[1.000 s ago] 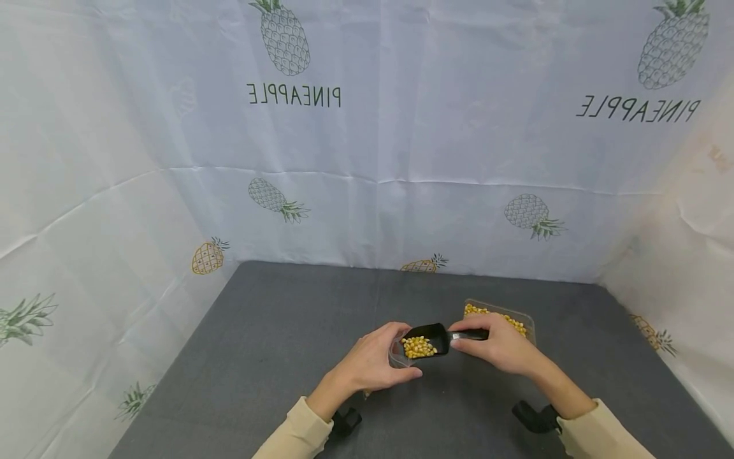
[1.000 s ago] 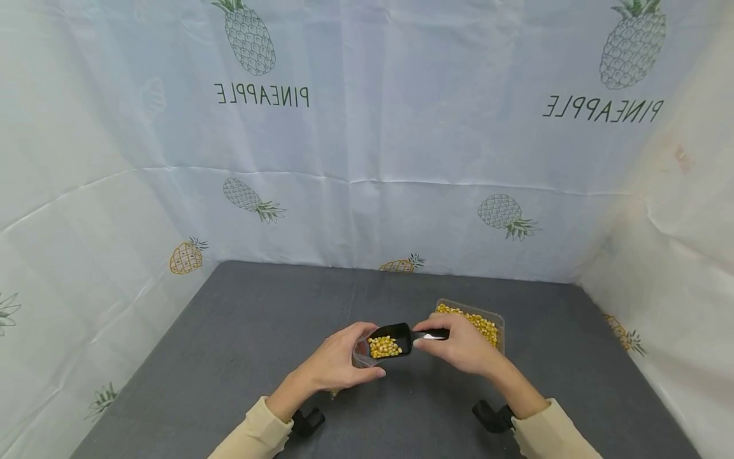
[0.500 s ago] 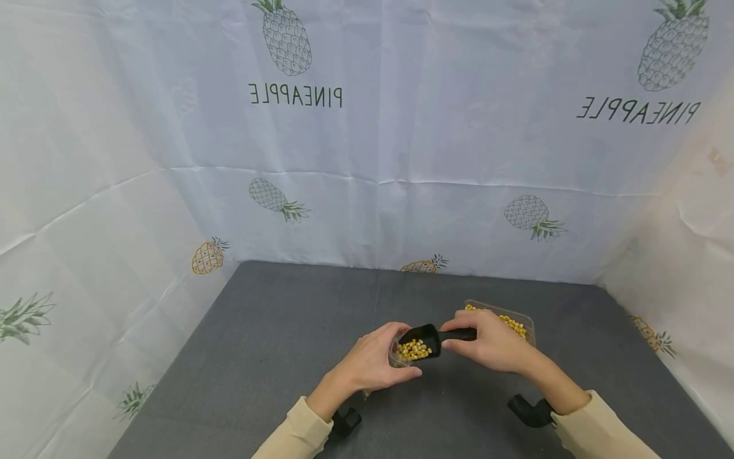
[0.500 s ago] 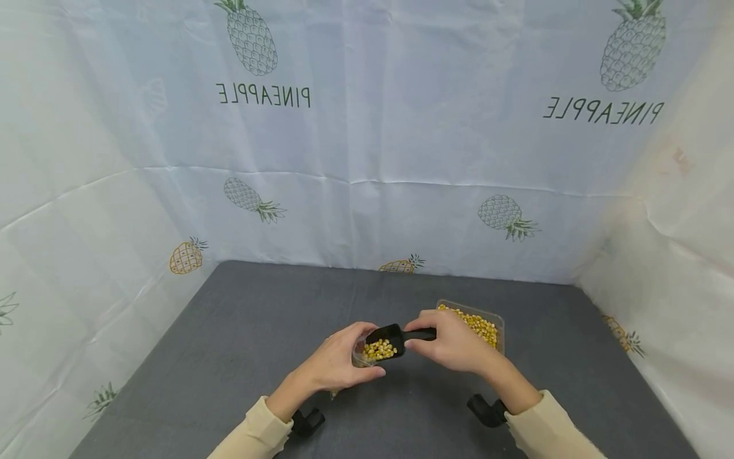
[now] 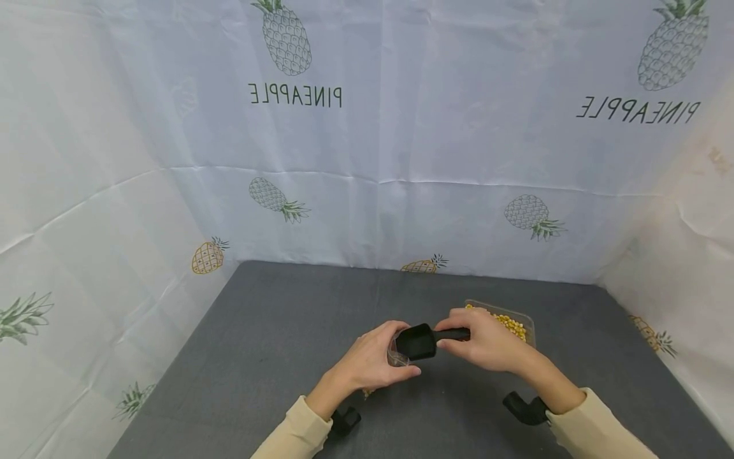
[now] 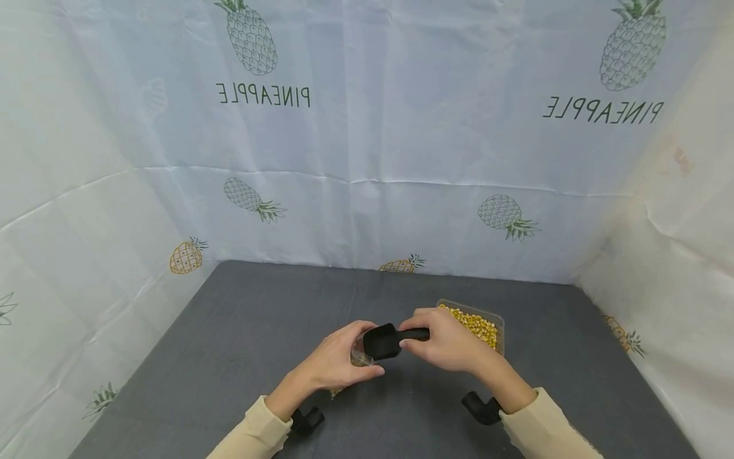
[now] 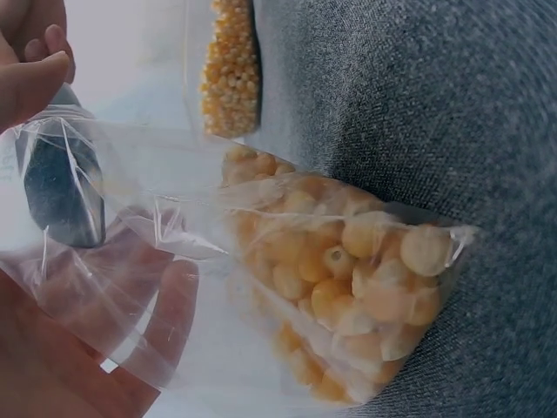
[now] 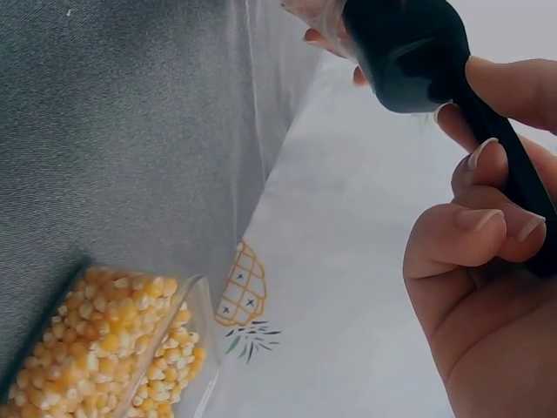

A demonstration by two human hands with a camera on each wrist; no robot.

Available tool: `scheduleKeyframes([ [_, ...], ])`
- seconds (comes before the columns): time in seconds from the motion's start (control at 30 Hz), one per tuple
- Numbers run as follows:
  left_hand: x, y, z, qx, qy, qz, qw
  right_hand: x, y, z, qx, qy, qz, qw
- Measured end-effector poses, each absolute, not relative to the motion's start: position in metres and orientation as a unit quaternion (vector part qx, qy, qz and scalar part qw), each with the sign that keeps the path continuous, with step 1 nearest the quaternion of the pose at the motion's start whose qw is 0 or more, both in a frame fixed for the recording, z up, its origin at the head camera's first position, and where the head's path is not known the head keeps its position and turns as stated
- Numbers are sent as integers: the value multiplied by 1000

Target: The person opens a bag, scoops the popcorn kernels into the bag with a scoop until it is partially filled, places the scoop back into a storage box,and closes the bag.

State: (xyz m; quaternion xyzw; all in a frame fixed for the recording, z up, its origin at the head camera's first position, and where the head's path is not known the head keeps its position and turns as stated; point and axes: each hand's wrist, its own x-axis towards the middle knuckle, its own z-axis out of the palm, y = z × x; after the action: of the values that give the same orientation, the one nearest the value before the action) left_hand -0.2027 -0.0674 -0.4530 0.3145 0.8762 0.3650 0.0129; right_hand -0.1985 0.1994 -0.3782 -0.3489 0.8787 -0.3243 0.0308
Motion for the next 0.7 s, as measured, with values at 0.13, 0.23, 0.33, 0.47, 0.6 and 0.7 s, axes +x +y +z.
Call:
scheduleKeyframes([
  [0.13,-202,-68,-453,316,877,362,11,-199,205,-382,-339,877,-338,28],
  [0.23,-202,-68,-453,315,878,361,9,-198,210,-385,-321,878,-353,30],
  [0.33,-201,-67,-453,316,876,363,5,-196,217,-387,-302,877,-372,34],
  [0.47,-201,-67,-453,317,874,368,3,-193,224,-391,-286,872,-396,31],
  [0.6,-202,-67,-453,317,875,366,2,-190,230,-394,-265,874,-406,28],
  [0.7,-201,-67,-453,319,876,362,1,-189,235,-395,-244,878,-411,23],
])
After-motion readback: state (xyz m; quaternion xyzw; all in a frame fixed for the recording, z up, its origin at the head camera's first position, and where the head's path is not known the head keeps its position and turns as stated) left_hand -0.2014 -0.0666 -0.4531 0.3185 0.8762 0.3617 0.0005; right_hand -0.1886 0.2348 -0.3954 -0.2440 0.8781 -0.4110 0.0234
